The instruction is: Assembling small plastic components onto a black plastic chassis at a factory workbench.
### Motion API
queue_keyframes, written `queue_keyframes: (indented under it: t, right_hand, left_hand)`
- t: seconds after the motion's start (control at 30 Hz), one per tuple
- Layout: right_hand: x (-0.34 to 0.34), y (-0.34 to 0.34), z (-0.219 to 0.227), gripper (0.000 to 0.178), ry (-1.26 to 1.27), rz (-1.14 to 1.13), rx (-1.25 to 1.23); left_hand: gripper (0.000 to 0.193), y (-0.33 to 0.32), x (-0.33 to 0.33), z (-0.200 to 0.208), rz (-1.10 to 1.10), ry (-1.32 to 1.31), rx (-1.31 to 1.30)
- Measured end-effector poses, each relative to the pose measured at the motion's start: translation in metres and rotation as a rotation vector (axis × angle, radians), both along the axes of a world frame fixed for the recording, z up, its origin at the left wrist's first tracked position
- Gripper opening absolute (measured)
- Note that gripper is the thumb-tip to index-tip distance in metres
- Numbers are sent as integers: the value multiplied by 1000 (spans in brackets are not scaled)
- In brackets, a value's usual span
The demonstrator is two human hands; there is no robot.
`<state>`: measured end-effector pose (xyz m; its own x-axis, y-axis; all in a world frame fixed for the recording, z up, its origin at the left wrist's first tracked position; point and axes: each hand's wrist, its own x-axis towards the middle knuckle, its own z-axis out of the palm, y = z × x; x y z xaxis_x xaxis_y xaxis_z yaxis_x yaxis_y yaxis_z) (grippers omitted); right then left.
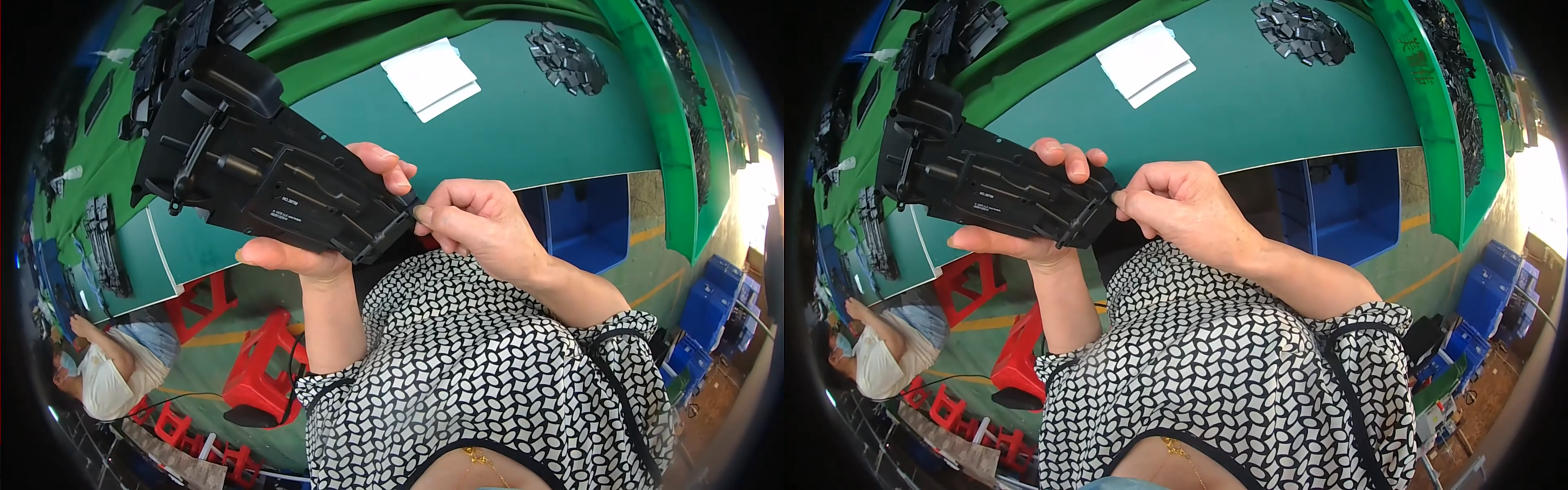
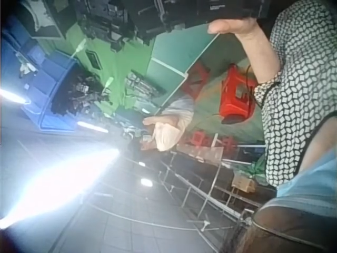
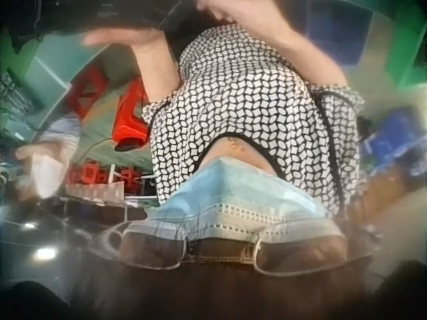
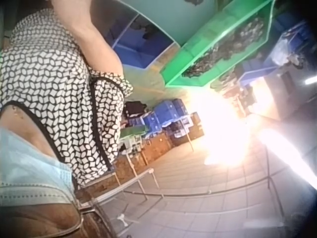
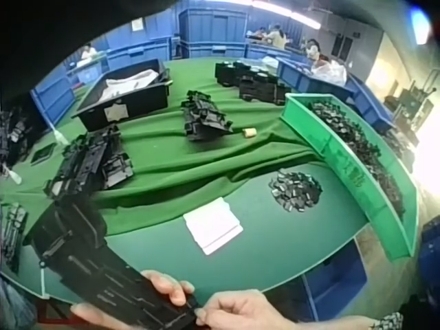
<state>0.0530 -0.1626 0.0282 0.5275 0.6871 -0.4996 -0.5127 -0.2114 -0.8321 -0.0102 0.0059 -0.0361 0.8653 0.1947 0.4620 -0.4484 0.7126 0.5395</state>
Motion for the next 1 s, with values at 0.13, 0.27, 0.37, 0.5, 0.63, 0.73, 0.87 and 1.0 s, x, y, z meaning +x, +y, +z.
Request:
queue_keyframes:
  t: [0.13, 0.27, 0.37, 0.5, 0.63, 0.73, 0.87, 1.0]
  right_hand:
    - [1, 1, 2, 16, 53, -5, -19]
    - [-1, 1, 0, 17, 63, -11, -13]
    - [-1, 1, -2, 18, 71, -21, -6]
    - [-4, 3, -2, 19, 65, -20, -13]
    - [-4, 3, -4, 19, 91, -29, 1]
    - [-3, 2, -4, 19, 109, -33, 4]
    - [-4, 2, -4, 19, 73, -21, 1]
    - [-4, 1, -6, 19, 49, -17, 2]
  left_hand:
    - [96, -2, 1, 1, 5, -17, 14]
    - [97, -1, 1, 1, 19, -11, 38]
    - [97, 1, 1, 1, 34, -16, 91]
    - [100, -2, 1, 2, 53, -29, 28]
    - [102, -3, 2, 3, 60, -51, 29]
    - [104, -1, 2, 2, 55, -47, 82]
    - [105, -1, 2, 2, 47, -29, 111]
    - [104, -3, 2, 4, 52, -19, 91]
